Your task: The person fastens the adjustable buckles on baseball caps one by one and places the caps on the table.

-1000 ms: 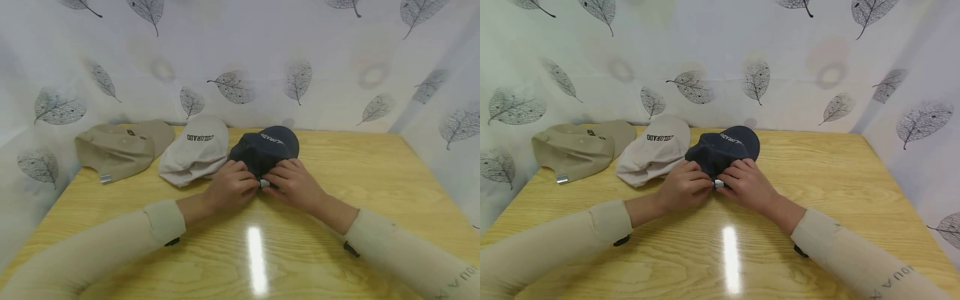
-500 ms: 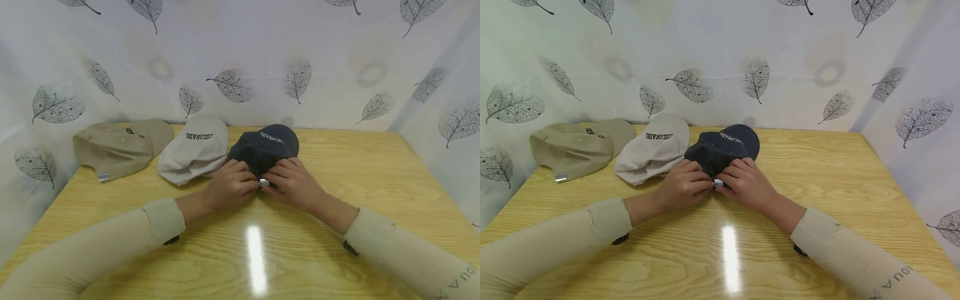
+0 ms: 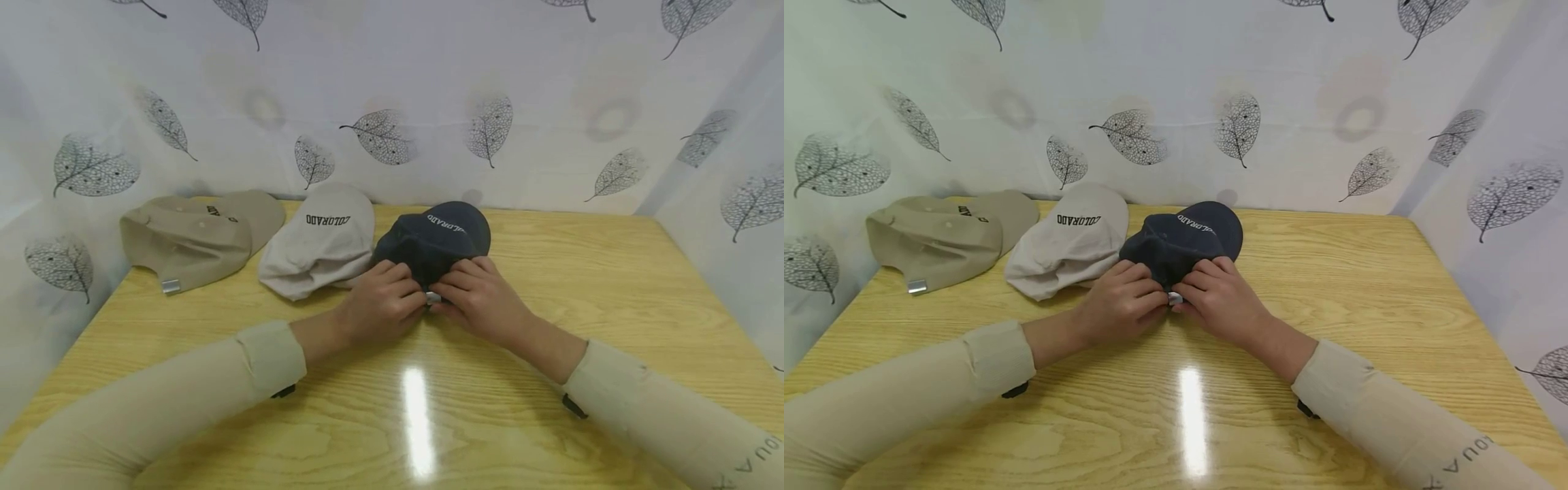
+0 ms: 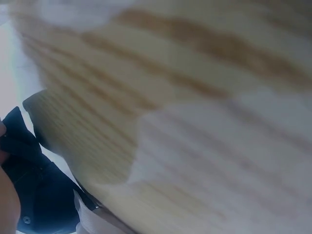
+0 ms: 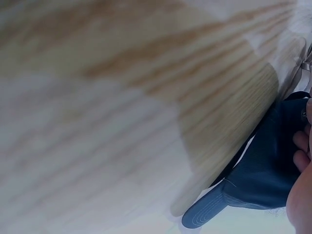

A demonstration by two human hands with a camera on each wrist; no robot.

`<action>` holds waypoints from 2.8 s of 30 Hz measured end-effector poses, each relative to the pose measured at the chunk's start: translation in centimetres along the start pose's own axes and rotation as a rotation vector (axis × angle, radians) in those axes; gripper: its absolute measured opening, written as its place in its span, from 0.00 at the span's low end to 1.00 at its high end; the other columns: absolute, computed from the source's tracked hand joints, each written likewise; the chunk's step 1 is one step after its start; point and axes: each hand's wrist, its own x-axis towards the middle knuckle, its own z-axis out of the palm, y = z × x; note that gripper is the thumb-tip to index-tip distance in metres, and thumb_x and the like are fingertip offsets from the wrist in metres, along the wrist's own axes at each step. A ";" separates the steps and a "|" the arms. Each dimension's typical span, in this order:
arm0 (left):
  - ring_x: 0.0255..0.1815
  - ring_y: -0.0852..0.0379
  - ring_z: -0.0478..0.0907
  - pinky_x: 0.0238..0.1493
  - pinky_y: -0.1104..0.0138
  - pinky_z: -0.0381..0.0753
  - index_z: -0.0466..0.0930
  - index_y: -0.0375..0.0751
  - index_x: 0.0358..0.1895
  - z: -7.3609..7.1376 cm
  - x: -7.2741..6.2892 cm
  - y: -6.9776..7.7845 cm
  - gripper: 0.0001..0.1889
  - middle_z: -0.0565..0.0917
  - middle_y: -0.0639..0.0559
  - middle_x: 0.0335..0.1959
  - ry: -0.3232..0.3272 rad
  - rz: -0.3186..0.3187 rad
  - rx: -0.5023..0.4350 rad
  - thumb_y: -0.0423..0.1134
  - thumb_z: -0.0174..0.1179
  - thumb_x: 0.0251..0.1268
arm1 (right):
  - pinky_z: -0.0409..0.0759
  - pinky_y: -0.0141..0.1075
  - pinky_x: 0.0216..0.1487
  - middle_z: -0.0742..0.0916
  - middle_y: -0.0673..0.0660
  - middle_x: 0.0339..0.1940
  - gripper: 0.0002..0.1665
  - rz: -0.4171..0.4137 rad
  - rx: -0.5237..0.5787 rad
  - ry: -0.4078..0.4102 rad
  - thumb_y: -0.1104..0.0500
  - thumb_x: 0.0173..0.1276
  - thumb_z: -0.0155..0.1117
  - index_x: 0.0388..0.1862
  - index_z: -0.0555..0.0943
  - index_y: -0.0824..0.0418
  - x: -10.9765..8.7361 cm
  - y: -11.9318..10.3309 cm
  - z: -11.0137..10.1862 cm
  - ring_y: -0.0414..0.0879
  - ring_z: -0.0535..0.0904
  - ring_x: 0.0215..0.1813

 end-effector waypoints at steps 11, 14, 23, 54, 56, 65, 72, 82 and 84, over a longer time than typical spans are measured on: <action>0.36 0.52 0.77 0.41 0.60 0.73 0.86 0.45 0.33 -0.5 -0.2 0.0 0.07 0.85 0.54 0.31 -0.048 -0.044 0.045 0.44 0.68 0.60 | 0.72 0.45 0.47 0.89 0.54 0.36 0.16 0.030 -0.022 -0.015 0.49 0.61 0.72 0.41 0.89 0.59 0.1 -0.1 -0.2 0.52 0.80 0.45; 0.37 0.52 0.77 0.41 0.60 0.72 0.85 0.45 0.33 -0.4 -0.2 0.0 0.06 0.85 0.54 0.31 -0.050 -0.048 0.050 0.44 0.67 0.60 | 0.72 0.45 0.48 0.89 0.54 0.37 0.17 0.041 -0.025 -0.020 0.48 0.61 0.72 0.42 0.89 0.59 0.0 -0.1 -0.2 0.51 0.80 0.45; 0.35 0.53 0.77 0.39 0.61 0.73 0.86 0.46 0.30 -0.2 -0.1 0.0 0.03 0.85 0.55 0.29 -0.009 -0.035 0.080 0.39 0.67 0.59 | 0.72 0.45 0.47 0.89 0.53 0.36 0.17 0.040 -0.006 0.004 0.49 0.60 0.73 0.41 0.89 0.59 0.1 -0.2 -0.2 0.51 0.80 0.44; 0.33 0.54 0.77 0.38 0.62 0.73 0.87 0.48 0.30 -0.4 0.0 0.2 0.02 0.84 0.56 0.27 0.020 0.000 0.059 0.39 0.69 0.57 | 0.72 0.46 0.44 0.88 0.54 0.33 0.23 0.067 -0.033 -0.043 0.49 0.54 0.79 0.43 0.88 0.62 0.2 -0.8 -0.2 0.51 0.81 0.40; 0.33 0.54 0.77 0.38 0.61 0.73 0.87 0.48 0.29 -0.4 0.0 0.2 0.01 0.84 0.56 0.27 0.017 -0.005 0.063 0.38 0.68 0.57 | 0.71 0.46 0.44 0.88 0.54 0.33 0.21 0.071 -0.049 -0.050 0.49 0.56 0.77 0.43 0.87 0.62 0.2 -0.9 -0.2 0.51 0.80 0.40; 0.32 0.53 0.77 0.38 0.60 0.73 0.85 0.46 0.29 -0.4 0.0 0.3 0.03 0.83 0.55 0.26 0.007 -0.034 0.073 0.37 0.64 0.59 | 0.72 0.45 0.42 0.87 0.55 0.32 0.13 0.116 -0.041 -0.064 0.57 0.58 0.63 0.37 0.86 0.63 0.1 -0.9 -0.3 0.52 0.78 0.38; 0.36 0.53 0.77 0.41 0.61 0.74 0.87 0.45 0.36 -0.5 0.0 0.5 0.07 0.85 0.55 0.30 -0.045 -0.056 0.051 0.42 0.65 0.59 | 0.71 0.42 0.38 0.85 0.53 0.30 0.05 0.104 0.008 -0.071 0.59 0.61 0.69 0.32 0.85 0.61 0.2 -1.0 -0.2 0.49 0.77 0.35; 0.34 0.54 0.76 0.40 0.62 0.74 0.83 0.46 0.30 -0.3 0.0 0.7 0.10 0.83 0.56 0.28 -0.007 -0.022 0.022 0.48 0.69 0.59 | 0.72 0.40 0.41 0.85 0.52 0.33 0.04 0.105 0.163 -0.084 0.62 0.63 0.68 0.36 0.83 0.60 0.2 -1.0 -0.1 0.46 0.77 0.37; 0.34 0.54 0.76 0.41 0.62 0.74 0.83 0.46 0.30 -0.3 0.0 0.8 0.10 0.83 0.57 0.28 -0.009 -0.029 0.020 0.47 0.69 0.59 | 0.72 0.40 0.42 0.85 0.51 0.34 0.04 0.109 0.205 -0.096 0.63 0.64 0.67 0.38 0.83 0.60 0.1 -0.9 0.0 0.45 0.77 0.38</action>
